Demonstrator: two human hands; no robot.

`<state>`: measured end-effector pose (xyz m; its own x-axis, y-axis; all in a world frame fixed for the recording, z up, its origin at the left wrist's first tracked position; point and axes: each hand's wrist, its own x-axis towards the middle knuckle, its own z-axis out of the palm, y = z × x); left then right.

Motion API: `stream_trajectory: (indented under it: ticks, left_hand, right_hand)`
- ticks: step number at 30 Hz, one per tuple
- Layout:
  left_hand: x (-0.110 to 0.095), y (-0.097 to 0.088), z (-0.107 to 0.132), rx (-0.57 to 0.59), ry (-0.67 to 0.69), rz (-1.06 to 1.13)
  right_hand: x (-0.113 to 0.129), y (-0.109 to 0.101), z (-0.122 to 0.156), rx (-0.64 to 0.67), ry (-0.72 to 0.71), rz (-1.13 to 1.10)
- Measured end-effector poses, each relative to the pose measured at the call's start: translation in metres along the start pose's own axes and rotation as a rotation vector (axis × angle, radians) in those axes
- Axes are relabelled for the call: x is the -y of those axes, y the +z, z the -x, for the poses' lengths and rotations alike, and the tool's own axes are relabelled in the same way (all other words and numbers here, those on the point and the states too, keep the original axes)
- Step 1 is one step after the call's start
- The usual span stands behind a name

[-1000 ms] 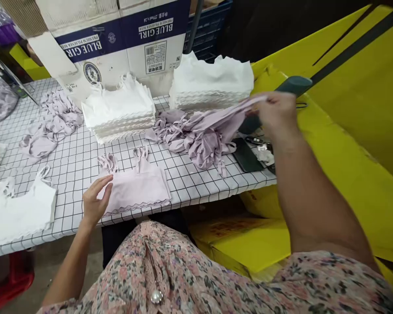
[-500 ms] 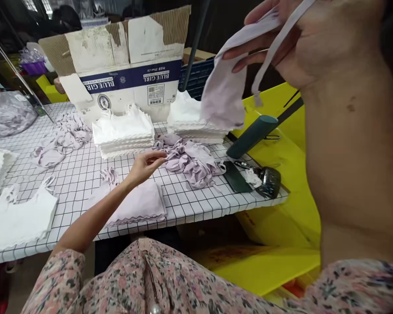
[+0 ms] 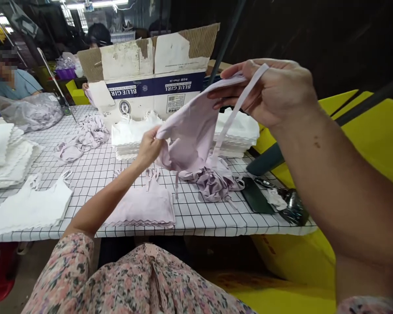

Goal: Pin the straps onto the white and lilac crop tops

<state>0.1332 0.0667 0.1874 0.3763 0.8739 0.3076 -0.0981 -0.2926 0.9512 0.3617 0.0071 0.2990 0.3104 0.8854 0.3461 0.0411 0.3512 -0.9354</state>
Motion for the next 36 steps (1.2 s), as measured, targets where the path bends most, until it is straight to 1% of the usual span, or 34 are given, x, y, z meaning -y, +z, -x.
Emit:
stream_trajectory:
  ticks: [2,5,6,7,8,9,10,12,13,14,16,18,20,22,24,25,27,28,30,31,32,33,34,36]
  left_hand:
    - [-0.009,-0.022,-0.017,-0.083,0.141,-0.119]
    - [-0.024,-0.051,-0.039,-0.143,0.362,-0.299]
    - [-0.028,-0.058,-0.043,-0.162,0.398,-0.351]
    - [-0.032,-0.064,-0.046,-0.166,0.392,-0.381]
    - [-0.035,-0.067,-0.046,-0.139,0.339,-0.383]
    - [-0.039,-0.069,-0.044,-0.078,0.245,-0.357]
    - [-0.042,-0.068,-0.041,0.009,0.128,-0.313]
    - [-0.047,-0.061,-0.034,0.181,-0.085,-0.214]
    - [-0.049,-0.056,-0.031,0.232,-0.152,-0.18]
    - [-0.051,-0.049,-0.03,0.253,-0.19,-0.162]
    - [-0.054,-0.035,-0.032,0.242,-0.223,-0.17]
    - [-0.056,-0.024,-0.038,0.225,-0.242,-0.214]
    - [-0.058,-0.019,-0.044,0.249,-0.247,-0.248]
    - [-0.059,-0.023,-0.048,0.292,-0.239,-0.255]
    - [-0.058,-0.037,-0.051,0.324,-0.236,-0.256]
    - [-0.056,-0.047,-0.052,0.336,-0.24,-0.265]
    - [-0.046,-0.069,-0.051,0.361,-0.242,-0.293]
    - [-0.038,-0.079,-0.049,0.367,-0.239,-0.31]
    - [-0.016,-0.091,-0.041,0.311,-0.257,-0.31]
    - [-0.003,-0.092,-0.035,0.254,-0.28,-0.294]
    - [0.011,-0.089,-0.027,0.19,-0.315,-0.27]
    - [0.024,-0.083,-0.019,0.15,-0.345,-0.252]
    - [0.035,-0.075,-0.011,0.143,-0.378,-0.22]
    - [0.052,-0.053,0.006,0.193,-0.464,-0.099]
  right_hand:
    - [-0.011,-0.003,-0.004,-0.014,0.001,-0.007]
    - [-0.026,0.0,-0.001,0.009,0.01,-0.051]
    - [-0.03,0.002,0.0,0.022,0.019,-0.061]
    - [-0.034,0.004,0.0,0.036,0.025,-0.069]
    - [-0.038,0.006,-0.002,0.048,0.02,-0.082]
    - [-0.042,0.008,-0.004,0.067,0.003,-0.095]
    - [-0.047,0.01,-0.007,0.092,-0.015,-0.098]
    - [-0.06,0.014,-0.013,0.13,-0.036,-0.026]
    - [-0.068,0.017,-0.014,0.127,-0.047,0.052]
    - [-0.078,0.021,-0.013,0.118,-0.061,0.139]
    - [-0.098,0.032,-0.006,0.148,-0.078,0.257]
    - [-0.119,0.047,0.007,0.264,-0.066,0.283]
    - [-0.137,0.062,0.017,0.345,-0.016,0.276]
    - [-0.147,0.071,0.021,0.337,0.007,0.264]
    - [-0.149,0.071,0.019,0.345,0.049,0.196]
    - [-0.146,0.068,0.016,0.355,0.081,0.139]
    - [-0.136,0.058,0.009,0.319,0.137,0.013]
    - [-0.129,0.054,0.007,0.274,0.142,-0.042]
    - [-0.113,0.051,0.004,0.167,0.085,-0.099]
    - [-0.106,0.052,0.004,0.128,0.036,-0.107]
    - [-0.099,0.055,0.004,0.103,-0.011,-0.113]
    - [-0.093,0.059,0.005,0.089,-0.048,-0.112]
    - [-0.088,0.063,0.007,0.085,-0.074,-0.097]
    - [-0.081,0.07,0.01,0.121,-0.114,0.007]
